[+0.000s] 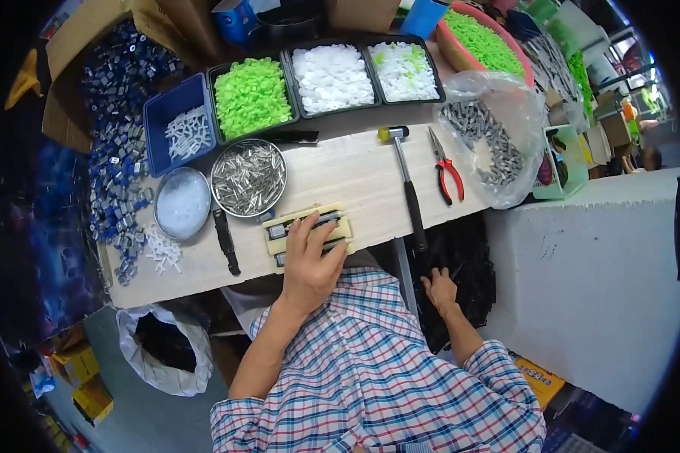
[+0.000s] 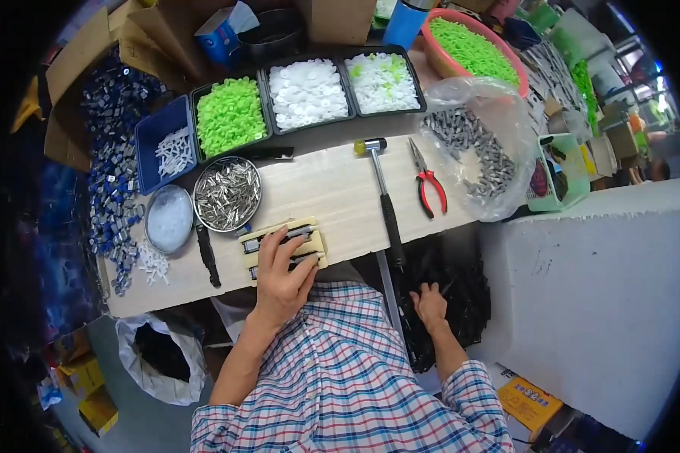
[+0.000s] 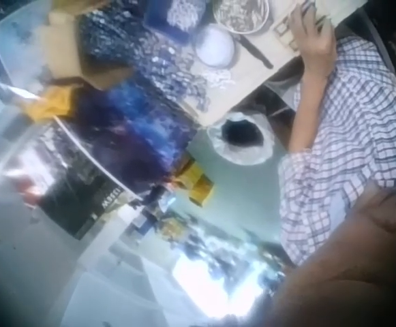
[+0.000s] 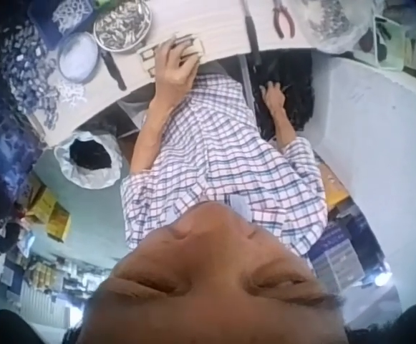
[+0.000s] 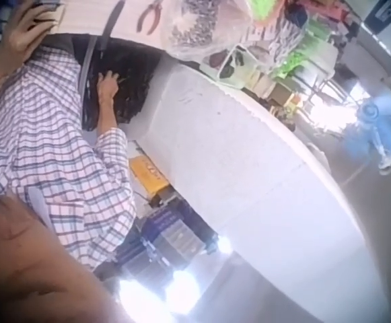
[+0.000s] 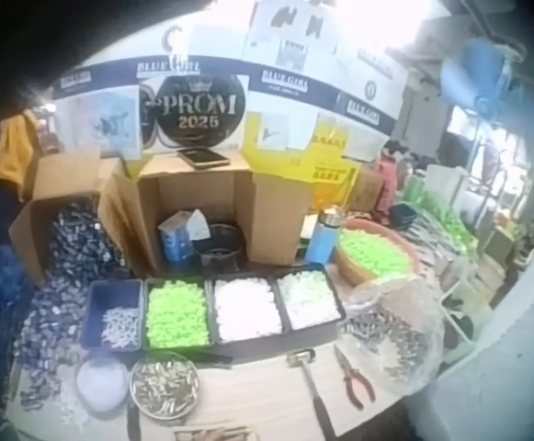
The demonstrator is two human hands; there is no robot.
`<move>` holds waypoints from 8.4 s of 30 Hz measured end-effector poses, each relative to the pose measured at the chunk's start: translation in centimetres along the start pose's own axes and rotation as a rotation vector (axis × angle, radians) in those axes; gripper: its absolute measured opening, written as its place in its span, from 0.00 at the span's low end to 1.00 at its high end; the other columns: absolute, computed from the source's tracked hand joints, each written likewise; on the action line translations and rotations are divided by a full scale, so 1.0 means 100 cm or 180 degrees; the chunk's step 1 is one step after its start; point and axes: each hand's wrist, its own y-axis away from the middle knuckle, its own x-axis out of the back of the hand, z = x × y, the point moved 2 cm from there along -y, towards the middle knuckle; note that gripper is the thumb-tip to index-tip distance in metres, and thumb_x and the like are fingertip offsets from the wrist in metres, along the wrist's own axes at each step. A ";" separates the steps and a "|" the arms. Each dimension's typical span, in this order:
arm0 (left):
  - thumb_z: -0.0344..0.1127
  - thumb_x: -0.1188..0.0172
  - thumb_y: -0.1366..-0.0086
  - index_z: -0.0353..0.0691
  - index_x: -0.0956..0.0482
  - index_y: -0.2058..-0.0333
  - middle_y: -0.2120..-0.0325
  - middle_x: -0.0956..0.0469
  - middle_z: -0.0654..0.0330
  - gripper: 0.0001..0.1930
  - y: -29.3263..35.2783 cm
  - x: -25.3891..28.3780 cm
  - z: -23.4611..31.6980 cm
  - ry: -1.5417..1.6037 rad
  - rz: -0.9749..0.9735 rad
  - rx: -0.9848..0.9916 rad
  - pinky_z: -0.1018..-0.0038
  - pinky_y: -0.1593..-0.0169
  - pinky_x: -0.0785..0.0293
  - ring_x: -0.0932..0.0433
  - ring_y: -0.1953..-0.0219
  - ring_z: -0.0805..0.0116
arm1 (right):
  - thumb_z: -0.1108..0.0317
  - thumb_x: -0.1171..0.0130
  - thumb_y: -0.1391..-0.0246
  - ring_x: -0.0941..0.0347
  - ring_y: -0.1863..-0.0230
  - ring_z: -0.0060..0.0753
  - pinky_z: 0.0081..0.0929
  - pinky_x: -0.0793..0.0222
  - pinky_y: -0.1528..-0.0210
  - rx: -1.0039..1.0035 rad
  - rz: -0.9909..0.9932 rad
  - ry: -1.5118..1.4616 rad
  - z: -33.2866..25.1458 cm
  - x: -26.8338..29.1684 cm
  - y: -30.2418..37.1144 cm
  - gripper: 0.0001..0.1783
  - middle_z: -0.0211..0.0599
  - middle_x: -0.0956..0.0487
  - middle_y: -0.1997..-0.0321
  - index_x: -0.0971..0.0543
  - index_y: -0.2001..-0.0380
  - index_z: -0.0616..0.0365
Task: Assembling small components at a workbench using various tools.
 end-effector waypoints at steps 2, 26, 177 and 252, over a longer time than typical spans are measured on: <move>0.29 0.31 0.45 0.40 0.15 0.63 0.50 0.23 0.51 0.09 0.000 -0.001 -0.001 -0.0034 0.0017 -0.0032 0.45 0.35 0.33 0.29 0.38 0.43 | 0.57 0.33 0.42 0.20 0.55 0.59 0.50 0.21 0.55 -0.0236 -0.0060 0.0060 -0.010 0.008 0.001 0.17 0.52 0.22 0.53 0.19 0.56 0.57; 0.32 0.28 0.42 0.33 0.28 0.40 0.43 0.27 0.45 0.31 -0.022 -0.010 0.057 0.2902 -0.0832 0.0240 0.65 0.39 0.27 0.25 0.41 0.46 | 0.67 0.40 0.39 0.42 0.72 0.10 0.17 0.46 0.69 -0.0146 0.0299 -0.3108 -0.078 0.234 0.020 0.08 0.15 0.34 0.75 0.25 0.70 0.57; 0.51 0.29 0.45 0.22 0.40 0.33 0.31 0.42 0.34 0.51 0.013 0.005 -0.002 -0.0764 -0.0740 0.0791 0.46 0.27 0.49 0.44 0.26 0.39 | 0.81 0.43 0.39 0.19 0.68 0.49 0.35 0.23 0.64 0.2327 0.0684 -0.1450 -0.188 0.174 0.060 0.29 0.54 0.20 0.63 0.31 0.34 0.70; 0.20 0.48 0.33 0.28 0.22 0.52 0.45 0.25 0.44 0.12 0.070 0.063 -0.038 -0.0351 0.1159 0.1482 0.55 0.35 0.34 0.29 0.38 0.42 | 0.68 0.41 0.36 0.28 0.46 0.56 0.42 0.31 0.43 0.1215 0.2161 -0.0379 -0.175 0.195 -0.070 0.27 0.55 0.26 0.48 0.29 0.35 0.62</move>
